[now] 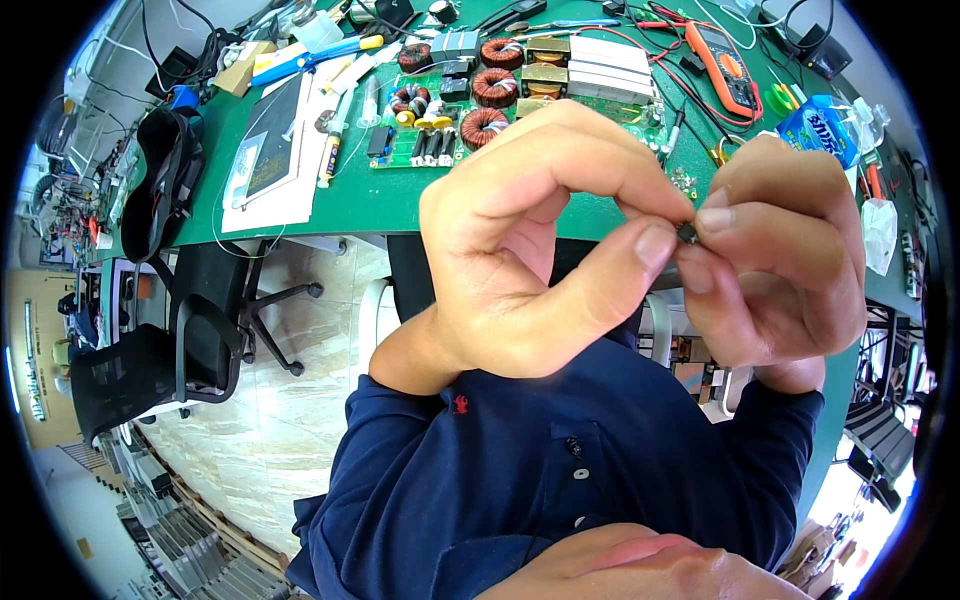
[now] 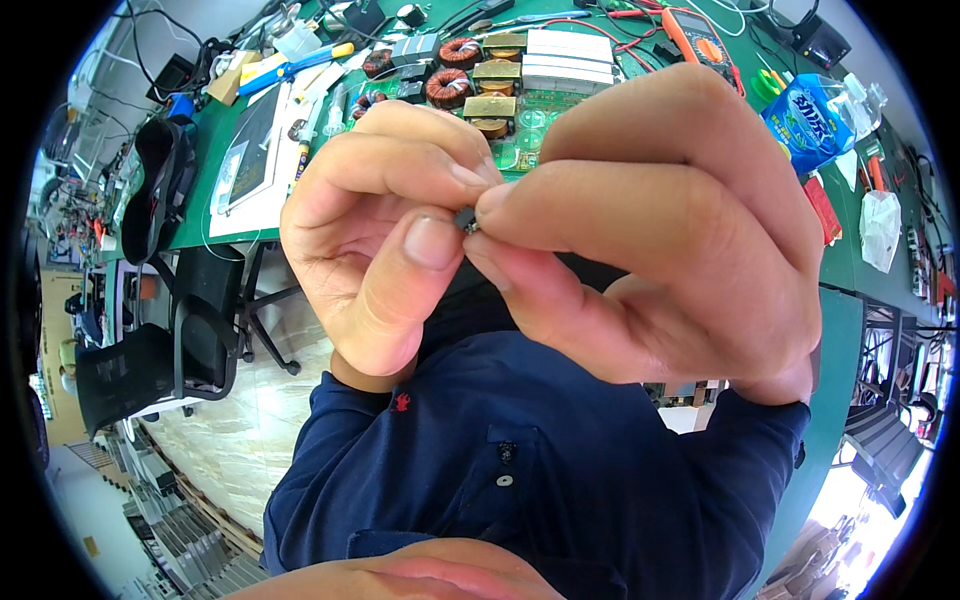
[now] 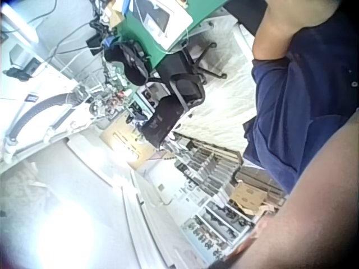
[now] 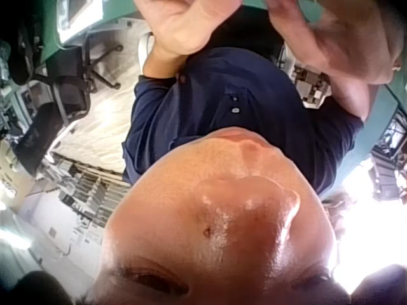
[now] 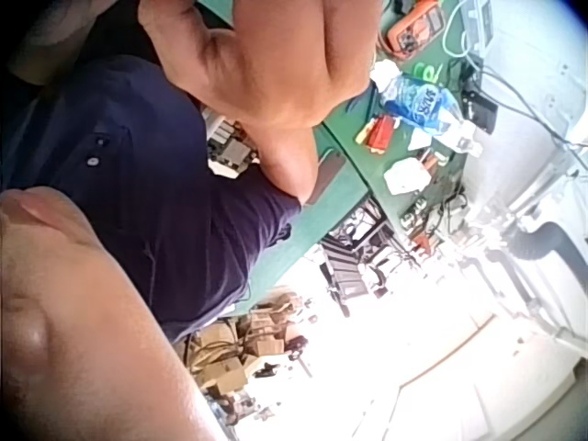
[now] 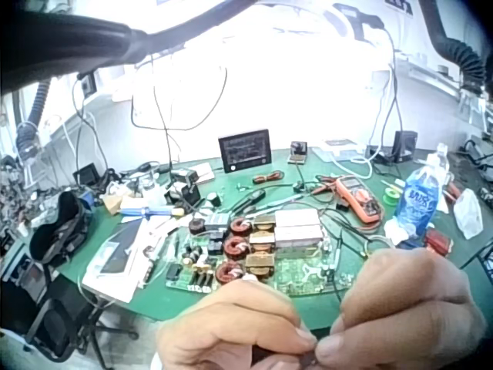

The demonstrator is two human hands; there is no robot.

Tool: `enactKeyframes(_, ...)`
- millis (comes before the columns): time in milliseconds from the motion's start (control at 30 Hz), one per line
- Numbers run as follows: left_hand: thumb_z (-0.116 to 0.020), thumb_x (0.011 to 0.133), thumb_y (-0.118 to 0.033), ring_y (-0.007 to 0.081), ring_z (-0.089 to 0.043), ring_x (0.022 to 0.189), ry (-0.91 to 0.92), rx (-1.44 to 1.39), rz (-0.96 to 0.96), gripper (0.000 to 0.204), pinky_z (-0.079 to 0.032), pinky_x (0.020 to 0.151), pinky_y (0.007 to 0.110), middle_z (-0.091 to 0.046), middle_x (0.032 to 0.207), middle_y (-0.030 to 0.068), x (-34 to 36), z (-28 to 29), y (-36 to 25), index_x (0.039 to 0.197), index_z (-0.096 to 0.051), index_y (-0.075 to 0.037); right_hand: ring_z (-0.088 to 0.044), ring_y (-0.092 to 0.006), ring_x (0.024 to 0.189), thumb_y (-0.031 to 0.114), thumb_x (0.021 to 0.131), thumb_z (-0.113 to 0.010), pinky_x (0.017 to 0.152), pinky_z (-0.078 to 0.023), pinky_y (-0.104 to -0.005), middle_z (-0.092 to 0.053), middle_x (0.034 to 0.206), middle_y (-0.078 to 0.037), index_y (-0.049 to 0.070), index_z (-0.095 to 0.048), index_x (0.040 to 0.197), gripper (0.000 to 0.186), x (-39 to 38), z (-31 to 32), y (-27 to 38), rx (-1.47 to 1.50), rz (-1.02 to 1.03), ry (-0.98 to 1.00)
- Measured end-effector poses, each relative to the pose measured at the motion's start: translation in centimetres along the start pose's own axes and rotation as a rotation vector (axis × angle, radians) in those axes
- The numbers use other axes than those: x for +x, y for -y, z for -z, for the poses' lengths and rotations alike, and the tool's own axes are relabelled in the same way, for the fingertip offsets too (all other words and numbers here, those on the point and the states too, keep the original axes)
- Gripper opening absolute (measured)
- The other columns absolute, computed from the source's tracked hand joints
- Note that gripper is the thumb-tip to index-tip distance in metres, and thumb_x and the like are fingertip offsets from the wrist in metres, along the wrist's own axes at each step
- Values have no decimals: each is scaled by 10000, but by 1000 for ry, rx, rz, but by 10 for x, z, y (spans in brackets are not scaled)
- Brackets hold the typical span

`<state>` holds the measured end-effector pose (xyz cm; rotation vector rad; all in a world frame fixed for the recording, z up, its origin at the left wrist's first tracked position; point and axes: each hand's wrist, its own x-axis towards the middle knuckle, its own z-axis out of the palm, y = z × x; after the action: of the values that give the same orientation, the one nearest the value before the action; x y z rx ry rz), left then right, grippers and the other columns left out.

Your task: The person applies a substance from a syringe onto a circuit board and places small components with tweezers.

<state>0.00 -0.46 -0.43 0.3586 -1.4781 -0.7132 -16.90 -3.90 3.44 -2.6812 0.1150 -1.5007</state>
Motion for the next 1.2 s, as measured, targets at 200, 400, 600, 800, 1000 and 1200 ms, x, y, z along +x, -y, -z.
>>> enactKeyframes(200,-594,773,-101,192,-535,758,1,-10,-3,184,-443,715,291,-546,865,172,0,0,0,885,-556,40,-485,-179,601,55,732,-652,472,-398,-272,-515,776,-159,-42,-546,871,200,0,1,1,1,-14,8)
enactKeyframes(400,-599,766,-93,194,-534,769,0,-7,-3,183,-438,724,293,-547,866,174,0,0,0,882,-556,42,-486,-180,614,65,748,-638,487,-405,-282,-514,791,-168,-47,-541,869,191,0,0,0,4,-13,3)
enactKeyframes(600,-600,763,-86,198,-533,775,-5,-11,-1,178,-435,728,295,-548,863,173,0,0,-1,880,-560,42,-487,-182,618,69,753,-632,490,-404,-282,-510,795,-172,-48,-538,867,189,0,0,1,7,-14,-1)
enactKeyframes(800,-601,761,-86,202,-534,779,-1,-1,0,174,-434,728,296,-552,860,170,0,-1,-1,875,-563,41,-486,-183,609,71,756,-630,479,-391,-275,-507,791,-173,-49,-537,867,188,0,1,0,12,-17,5)
enactKeyframes(1000,-601,762,-83,202,-534,781,-3,9,-5,169,-432,731,296,-557,853,167,0,0,-1,874,-565,39,-485,-183,603,72,761,-624,472,-384,-271,-506,787,-174,-51,-536,865,183,0,0,0,11,-18,3)
enactKeyframes(1200,-599,764,-76,200,-534,782,-1,4,-3,163,-431,733,296,-556,856,166,0,0,-1,874,-563,38,-483,-181,601,73,765,-622,467,-379,-266,-507,787,-174,-54,-536,859,180,0,-1,0,9,-16,-3)
